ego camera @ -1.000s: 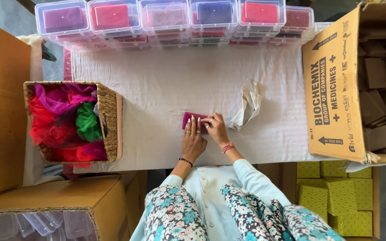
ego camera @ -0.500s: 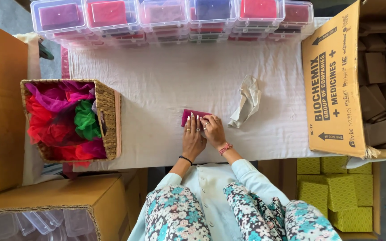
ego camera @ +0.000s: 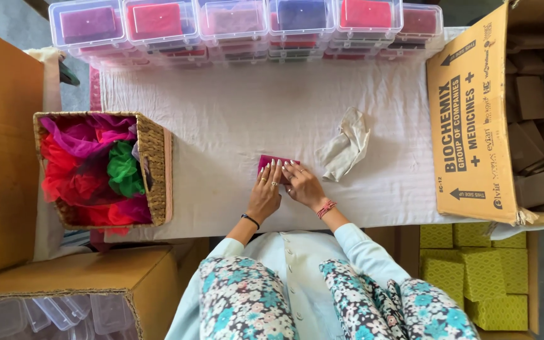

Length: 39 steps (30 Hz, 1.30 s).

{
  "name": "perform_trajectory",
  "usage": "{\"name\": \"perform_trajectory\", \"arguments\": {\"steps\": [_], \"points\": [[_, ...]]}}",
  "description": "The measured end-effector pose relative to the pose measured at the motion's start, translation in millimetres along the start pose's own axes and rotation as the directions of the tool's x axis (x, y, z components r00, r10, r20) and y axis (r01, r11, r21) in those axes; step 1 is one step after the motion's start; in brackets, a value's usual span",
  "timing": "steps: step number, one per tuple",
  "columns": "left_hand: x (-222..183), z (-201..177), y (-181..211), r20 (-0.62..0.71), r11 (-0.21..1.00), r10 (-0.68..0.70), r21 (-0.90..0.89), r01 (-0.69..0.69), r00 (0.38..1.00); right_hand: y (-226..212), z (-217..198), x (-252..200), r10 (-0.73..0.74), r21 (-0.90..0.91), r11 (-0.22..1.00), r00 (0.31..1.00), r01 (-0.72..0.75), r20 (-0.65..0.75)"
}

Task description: The person wipes a small brown rectangular box with a white cloth, then wraps the box in a square of pink organza fabric, folding the fabric over the box and tucking the sides. The wrapped box is set on the table and a clear plastic container is wiped with the cloth.

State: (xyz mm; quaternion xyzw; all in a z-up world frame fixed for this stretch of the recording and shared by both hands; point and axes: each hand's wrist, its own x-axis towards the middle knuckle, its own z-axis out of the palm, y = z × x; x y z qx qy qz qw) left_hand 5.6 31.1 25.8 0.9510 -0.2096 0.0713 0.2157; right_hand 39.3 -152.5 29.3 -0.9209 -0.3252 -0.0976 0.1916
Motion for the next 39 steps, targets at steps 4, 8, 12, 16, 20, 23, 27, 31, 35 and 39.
{"name": "perform_trajectory", "arguments": {"steps": [4, 8, 12, 16, 20, 23, 27, 31, 35, 39], "points": [[10, -15, -5, -0.073, 0.99, 0.003, -0.139, -0.013, 0.997, 6, -18, 18, 0.088, 0.167, 0.981, 0.994, -0.098, 0.067], [24, -28, -13, -0.061, 0.961, -0.021, -0.278, 0.003, 0.998, 16, -29, 33, 0.11, 0.262, 0.955, 0.988, -0.136, 0.112], [42, -29, -27, 0.064, 0.963, -0.034, -0.263, 0.05, 0.997, 20, -31, 37, 0.122, 0.285, 0.945, 0.982, -0.159, 0.142], [48, -24, -37, 0.124, 0.979, 0.053, -0.203, -0.027, 0.991, 17, -25, 30, 0.094, 0.257, 0.961, 0.994, -0.107, 0.06], [51, -21, -41, -0.01, 0.968, 0.173, -0.183, -0.171, 0.985, 7, -32, 33, 0.106, 0.195, 0.975, 0.994, -0.11, 0.031], [61, -29, -41, 0.091, 0.966, 0.145, -0.226, -0.122, 0.985, 0, -45, 37, 0.198, 0.243, 0.943, 0.97, -0.227, 0.14], [73, -29, -54, 0.311, 0.956, 0.109, -0.293, -0.014, 0.944, 21, -34, 34, 0.212, 0.374, 0.879, 0.945, -0.296, 0.25], [86, 3, -79, 0.52, 0.9, 0.083, -0.406, 0.16, 0.85, 40, -18, 39, 0.221, 0.513, 0.752, 0.892, -0.414, 0.395], [98, 9, -95, 0.578, 0.759, 0.038, -0.547, 0.353, 0.815, 49, -10, 53, 0.315, 0.536, 0.588, 0.782, -0.606, 0.539], [100, 18, -100, 0.583, 0.731, 0.002, -0.555, 0.397, 0.813, 61, 16, 52, 0.374, 0.463, 0.607, 0.746, -0.646, 0.551]]}}
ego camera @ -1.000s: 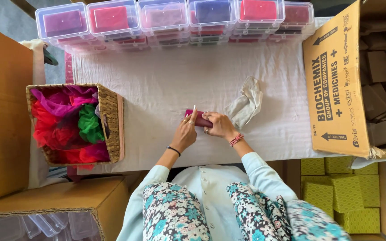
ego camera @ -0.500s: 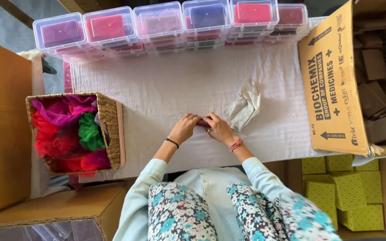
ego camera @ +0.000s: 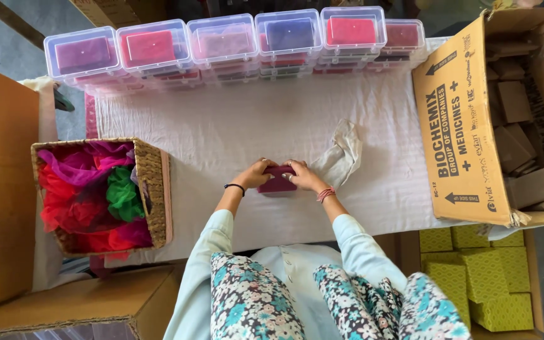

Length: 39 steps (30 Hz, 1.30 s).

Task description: The person wipes a small brown rectangular box with a white cloth, then wraps the box in a square of pink organza fabric, folding the fabric over the box and tucking the sides. The wrapped box is set on the table and a clear plastic container is wiped with the cloth.

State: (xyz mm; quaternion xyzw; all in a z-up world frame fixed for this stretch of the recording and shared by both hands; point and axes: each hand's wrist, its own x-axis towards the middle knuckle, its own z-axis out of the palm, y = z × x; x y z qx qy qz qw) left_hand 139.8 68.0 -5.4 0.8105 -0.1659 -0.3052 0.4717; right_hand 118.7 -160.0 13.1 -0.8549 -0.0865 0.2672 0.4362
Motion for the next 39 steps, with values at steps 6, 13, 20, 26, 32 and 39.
{"name": "perform_trajectory", "arguments": {"steps": [6, 13, 20, 26, 32, 39], "points": [[-4, 4, 3, -0.049, 0.995, -0.073, 0.059, 0.075, 0.996, 17, 10, 10, 0.049, -0.167, 0.984, 0.996, -0.061, -0.075], [-14, 24, -6, -0.515, 0.988, 0.018, 0.141, 0.064, 0.857, 5, 17, -9, -0.117, -0.014, 0.993, 0.923, 0.12, -0.368], [-59, 57, -9, -0.763, 0.835, -0.468, -0.548, -0.06, 0.446, 81, 38, -9, 0.138, 0.447, 0.875, 0.792, 0.184, -0.595], [-40, 78, -15, -0.807, 0.945, -0.265, -0.326, -0.023, 0.528, 60, 43, -10, 0.183, 0.398, 0.917, 0.87, 0.017, -0.458], [-35, 57, 15, -0.709, 0.937, -0.347, -0.291, 0.194, 0.614, 43, 42, -17, 0.19, 0.471, 0.882, 0.903, 0.015, -0.385], [-32, 51, -2, -0.55, 0.85, -0.441, -0.509, 0.134, 0.709, 38, 34, -19, 0.234, 0.603, 0.798, 0.927, -0.011, -0.293]]}}
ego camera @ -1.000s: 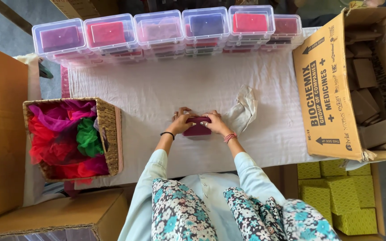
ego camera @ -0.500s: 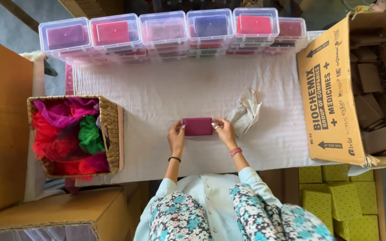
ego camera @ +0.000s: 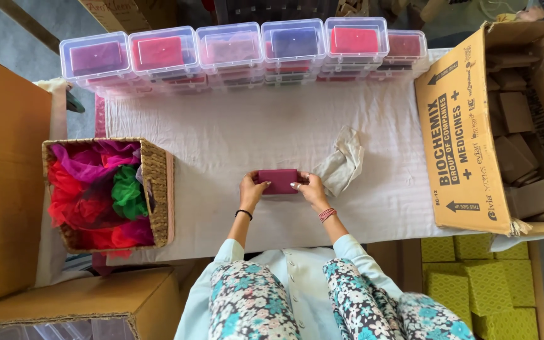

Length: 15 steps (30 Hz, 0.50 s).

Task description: The person wipes a small brown rectangular box with a white cloth, then wraps the box in a square of pink organza fabric, folding the fabric over the box and tucking the sides. The wrapped box is set on the table and a clear plastic container is wiped with the cloth.

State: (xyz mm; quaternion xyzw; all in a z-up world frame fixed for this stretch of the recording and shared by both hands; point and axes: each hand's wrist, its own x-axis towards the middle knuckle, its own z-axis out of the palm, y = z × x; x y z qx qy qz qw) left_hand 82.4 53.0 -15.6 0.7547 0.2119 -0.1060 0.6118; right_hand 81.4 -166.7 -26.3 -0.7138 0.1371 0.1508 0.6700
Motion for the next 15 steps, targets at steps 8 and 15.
{"name": "perform_trajectory", "arguments": {"steps": [8, 15], "points": [[2, -5, -5, -0.016, 0.998, 0.037, 0.044, -0.037, 0.999, 9, 5, 3, -0.072, -0.121, 0.99, 0.997, 0.068, -0.03], [-19, -1, 15, -0.113, 0.995, 0.042, 0.095, -0.031, 0.993, 5, 10, 1, -0.058, -0.089, 0.995, 0.996, 0.052, -0.066]]}}
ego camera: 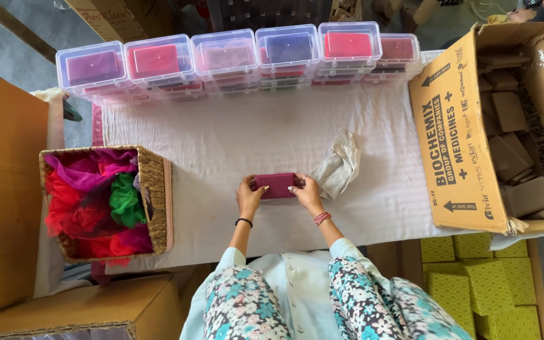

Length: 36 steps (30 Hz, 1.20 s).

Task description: The person wipes a small brown rectangular box with a white cloth, then wraps the box in a square of pink organza fabric, folding the fabric over the box and tucking the sides. The wrapped box is set on the table and a clear plastic container is wiped with the cloth.

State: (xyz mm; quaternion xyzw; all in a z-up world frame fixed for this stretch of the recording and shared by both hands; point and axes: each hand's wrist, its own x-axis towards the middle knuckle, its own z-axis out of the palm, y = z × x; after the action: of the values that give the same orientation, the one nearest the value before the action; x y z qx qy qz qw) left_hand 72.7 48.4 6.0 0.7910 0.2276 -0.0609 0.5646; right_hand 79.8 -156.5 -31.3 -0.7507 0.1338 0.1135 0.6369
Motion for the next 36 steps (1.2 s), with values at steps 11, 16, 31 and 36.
{"name": "perform_trajectory", "arguments": {"steps": [11, 16, 31, 36], "points": [[13, 7, 1, -0.022, 1.0, -0.017, -0.021, 0.017, 1.0, -12, 4, 0, 0.016, 0.008, 1.0, 0.997, -0.015, -0.075], [35, 12, 1, 0.015, 0.999, 0.013, -0.05, -0.012, 1.0, -19, 5, 9, 0.036, 0.026, 0.999, 0.994, -0.033, -0.107], [100, 21, 20, 0.077, 0.983, 0.067, -0.174, -0.052, 0.995, -30, 3, 85, 0.044, 0.019, 0.999, 0.986, -0.042, -0.159], [84, 11, 18, 0.07, 0.979, 0.169, -0.123, -0.16, 0.983, -25, 0, 80, -0.008, -0.105, 0.994, 0.992, -0.006, -0.126]]}}
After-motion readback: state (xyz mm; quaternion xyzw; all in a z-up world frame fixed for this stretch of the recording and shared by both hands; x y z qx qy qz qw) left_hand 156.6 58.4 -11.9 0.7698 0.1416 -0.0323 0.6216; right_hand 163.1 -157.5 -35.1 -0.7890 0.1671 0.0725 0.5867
